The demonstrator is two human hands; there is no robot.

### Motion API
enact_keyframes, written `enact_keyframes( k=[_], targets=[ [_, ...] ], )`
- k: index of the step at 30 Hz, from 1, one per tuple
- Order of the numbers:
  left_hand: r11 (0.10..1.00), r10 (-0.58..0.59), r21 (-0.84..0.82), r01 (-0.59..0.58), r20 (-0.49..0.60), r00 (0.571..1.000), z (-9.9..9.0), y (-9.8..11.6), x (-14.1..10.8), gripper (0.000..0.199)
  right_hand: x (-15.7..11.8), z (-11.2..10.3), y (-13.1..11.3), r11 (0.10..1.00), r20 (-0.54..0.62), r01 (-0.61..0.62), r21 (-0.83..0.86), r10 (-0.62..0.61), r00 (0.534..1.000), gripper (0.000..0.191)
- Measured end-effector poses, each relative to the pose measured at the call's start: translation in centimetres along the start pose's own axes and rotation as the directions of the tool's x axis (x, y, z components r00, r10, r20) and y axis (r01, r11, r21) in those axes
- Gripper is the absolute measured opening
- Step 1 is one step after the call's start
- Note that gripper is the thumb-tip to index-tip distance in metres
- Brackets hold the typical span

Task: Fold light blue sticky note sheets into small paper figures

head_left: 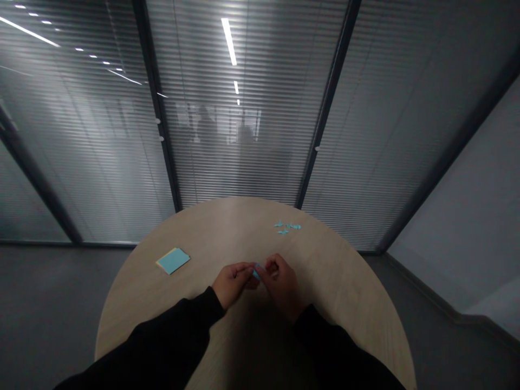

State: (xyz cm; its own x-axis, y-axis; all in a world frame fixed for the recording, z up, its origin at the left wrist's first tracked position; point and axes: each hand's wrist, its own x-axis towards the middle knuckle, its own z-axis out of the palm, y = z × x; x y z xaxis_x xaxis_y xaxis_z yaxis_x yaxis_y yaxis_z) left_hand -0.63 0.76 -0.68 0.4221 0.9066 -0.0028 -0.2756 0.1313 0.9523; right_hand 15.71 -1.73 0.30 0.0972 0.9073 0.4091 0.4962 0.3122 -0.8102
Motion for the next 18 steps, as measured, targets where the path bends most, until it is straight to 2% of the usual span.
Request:
enact_keyframes(
  k=[2,6,11,18],
  targets=[
    [0.999,-0.017,-0.05,0.016,-0.021,1.0,-0.1,-0.1,0.1,0.054,0.1,-0.2,-0.1,0.988,-0.048,0.117,-0.1,-0.122,0.991,0.017],
    [0.995,-0.009,-0.101,0.006,-0.027,1.0,0.0,0.1,0.0,0.053,0.2,-0.5,-0.4,0.923,0.033,0.302,-0.237,-0.303,0.952,0.009],
    [0.988,-0.027,-0.149,0.027,0.005,1.0,0.1,0.3,-0.2,0.052,0.2,-0.8,-0.2,0.841,0.087,0.418,-0.342,-0.415,0.906,0.013],
    [0.993,-0.031,-0.115,0.034,0.028,0.999,-0.1,0.0,0.0,0.054,0.4,-1.4,0.1,0.702,0.25,0.567,-0.431,-0.511,0.823,0.019]
  ],
)
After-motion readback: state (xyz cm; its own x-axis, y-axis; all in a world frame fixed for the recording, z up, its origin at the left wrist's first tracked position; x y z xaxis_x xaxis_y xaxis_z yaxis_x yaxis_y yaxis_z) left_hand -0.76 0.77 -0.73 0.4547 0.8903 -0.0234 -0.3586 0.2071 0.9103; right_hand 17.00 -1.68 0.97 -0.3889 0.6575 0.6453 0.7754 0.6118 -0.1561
